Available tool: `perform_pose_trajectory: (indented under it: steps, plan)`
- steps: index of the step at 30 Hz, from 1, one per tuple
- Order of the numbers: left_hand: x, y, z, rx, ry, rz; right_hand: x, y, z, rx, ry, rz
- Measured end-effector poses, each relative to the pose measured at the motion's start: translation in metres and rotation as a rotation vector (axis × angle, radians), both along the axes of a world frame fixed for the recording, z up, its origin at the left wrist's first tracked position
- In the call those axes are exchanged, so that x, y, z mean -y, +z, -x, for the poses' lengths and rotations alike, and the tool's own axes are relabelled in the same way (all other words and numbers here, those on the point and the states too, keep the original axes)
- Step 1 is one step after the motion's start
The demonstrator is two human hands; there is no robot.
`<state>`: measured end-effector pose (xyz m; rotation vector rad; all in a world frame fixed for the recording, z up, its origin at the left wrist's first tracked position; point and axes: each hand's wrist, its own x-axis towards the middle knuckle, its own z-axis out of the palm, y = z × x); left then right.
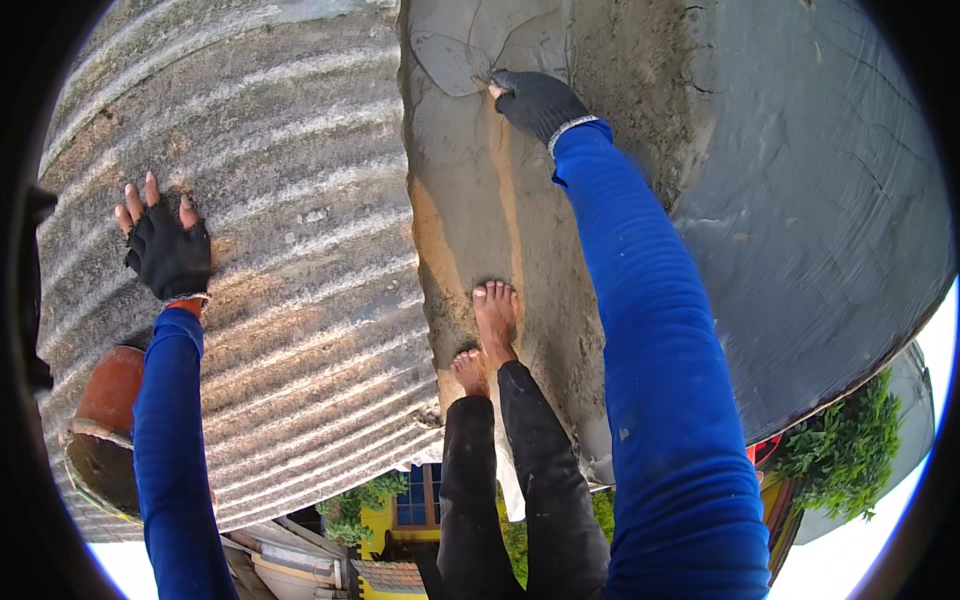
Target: The person scoops wet cement from a bucket with a trowel and spreads it onto a corrugated roof surface. They repeatedly smooth the cement along the roof's edge, working progressively along the seam.
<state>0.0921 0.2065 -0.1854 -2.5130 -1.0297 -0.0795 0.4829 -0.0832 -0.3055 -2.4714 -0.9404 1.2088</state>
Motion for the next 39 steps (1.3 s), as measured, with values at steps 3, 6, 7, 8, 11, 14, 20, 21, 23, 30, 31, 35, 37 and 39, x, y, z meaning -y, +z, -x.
perform_pose_trajectory:
  steps: [3, 6, 7, 8, 11, 14, 20, 21, 23, 30, 31, 35, 37, 39]
  plan:
    - [0.0, -0.001, 0.0, 0.008, -0.003, -0.006, 0.024, 0.003, 0.031, -0.003, 0.01, 0.062]
    - [0.0, -0.004, 0.001, 0.025, -0.005, -0.017, 0.051, 0.001, 0.059, 0.022, 0.027, 0.015]
    - [0.0, -0.005, 0.001, 0.026, -0.001, -0.024, 0.061, -0.001, 0.072, 0.049, 0.035, -0.041]
    - [-0.001, -0.007, 0.001, 0.023, 0.006, -0.026, 0.069, -0.003, 0.081, 0.068, 0.032, -0.046]
    - [-0.003, -0.009, 0.007, 0.021, -0.017, -0.031, 0.099, -0.01, 0.116, 0.059, 0.048, -0.094]
    - [-0.006, -0.013, 0.009, 0.078, -0.047, -0.017, 0.132, -0.012, 0.144, 0.047, 0.055, -0.125]
    - [-0.011, -0.017, 0.01, 0.095, -0.047, -0.018, 0.175, -0.006, 0.186, -0.122, -0.247, -0.058]
    - [-0.011, -0.016, 0.011, 0.085, -0.042, -0.022, 0.173, -0.008, 0.179, -0.163, -0.396, -0.094]
    - [-0.011, -0.017, 0.012, 0.056, -0.045, -0.023, 0.169, -0.01, 0.156, -0.23, -0.59, -0.13]
    - [-0.01, -0.017, 0.014, 0.049, -0.036, -0.027, 0.152, -0.028, 0.155, -0.044, -0.348, -0.089]
    - [-0.011, -0.016, 0.012, 0.046, -0.052, -0.045, 0.157, -0.024, 0.166, -0.029, -0.258, -0.062]
    - [-0.01, -0.015, 0.01, 0.027, -0.023, -0.051, 0.163, -0.008, 0.181, 0.043, -0.302, -0.014]
    - [-0.01, -0.015, 0.01, 0.082, -0.048, -0.027, 0.149, -0.011, 0.171, 0.156, -0.385, -0.161]
    - [-0.01, -0.016, 0.011, 0.081, -0.069, -0.015, 0.129, -0.022, 0.163, 0.263, -0.426, -0.231]
